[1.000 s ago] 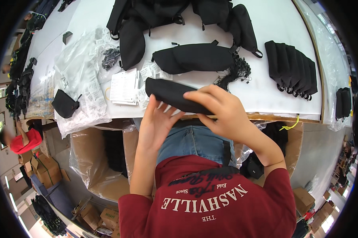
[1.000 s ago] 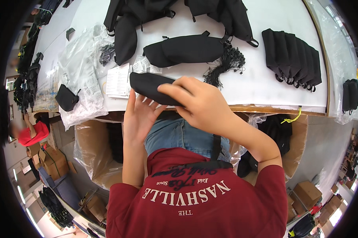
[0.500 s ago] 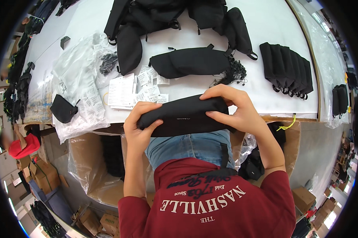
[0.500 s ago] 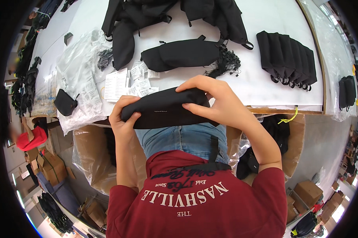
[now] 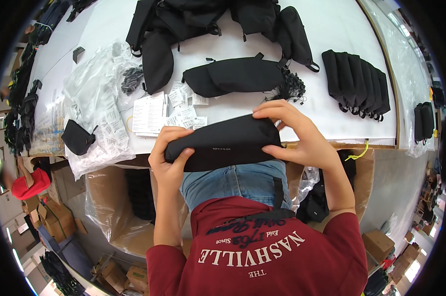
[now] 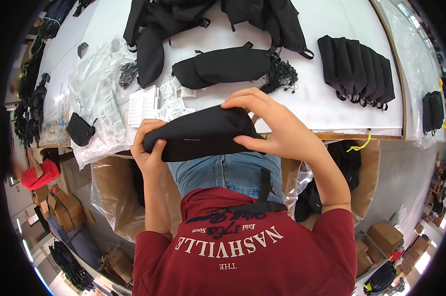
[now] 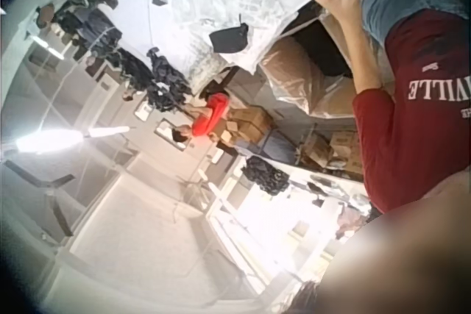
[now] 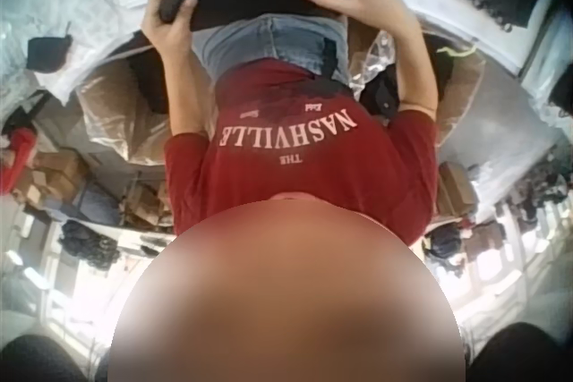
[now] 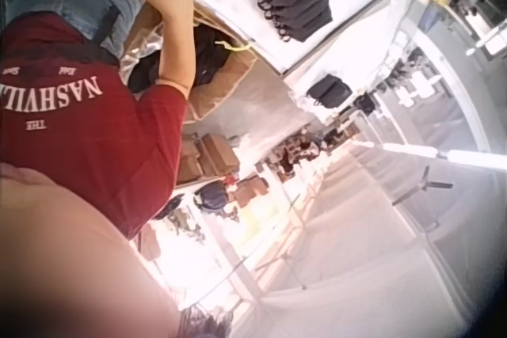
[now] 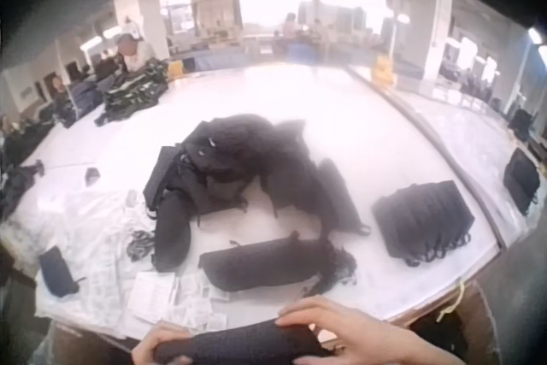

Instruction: Packing sunglasses into soft cases and attaching tags in a manufacturing setting.

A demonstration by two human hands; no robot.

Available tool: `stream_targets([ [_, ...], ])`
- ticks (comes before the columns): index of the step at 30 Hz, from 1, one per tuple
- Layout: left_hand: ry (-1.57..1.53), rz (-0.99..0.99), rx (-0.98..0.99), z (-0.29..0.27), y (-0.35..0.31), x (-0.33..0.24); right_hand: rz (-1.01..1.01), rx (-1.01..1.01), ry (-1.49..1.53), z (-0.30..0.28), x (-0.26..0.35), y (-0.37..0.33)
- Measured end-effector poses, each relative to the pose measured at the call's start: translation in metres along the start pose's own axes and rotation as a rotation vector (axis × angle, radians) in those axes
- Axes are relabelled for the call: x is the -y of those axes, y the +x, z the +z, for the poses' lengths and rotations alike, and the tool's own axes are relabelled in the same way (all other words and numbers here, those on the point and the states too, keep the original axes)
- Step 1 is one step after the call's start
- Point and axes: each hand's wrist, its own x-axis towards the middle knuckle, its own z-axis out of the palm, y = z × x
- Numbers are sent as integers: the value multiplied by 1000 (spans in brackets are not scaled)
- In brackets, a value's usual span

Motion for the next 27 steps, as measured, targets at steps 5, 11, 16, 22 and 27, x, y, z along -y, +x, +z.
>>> stream_targets([
  [5,-18,7,-9,8,-5,2,-75,-59,-100,2,-5,2],
  [11,-46,25,-12,7,-3,6,-162,-76,-65,-2,-10,1],
  [16,-107,39,19,2,-3,12,-25,-54,61,-2,-3,0],
  [22,-234,-45,-23,-1,-5,10,74,74,143,-9,-9,3],
  [27,-83,50,124,5,7,9,71,98,1,-22,-9,-3],
])
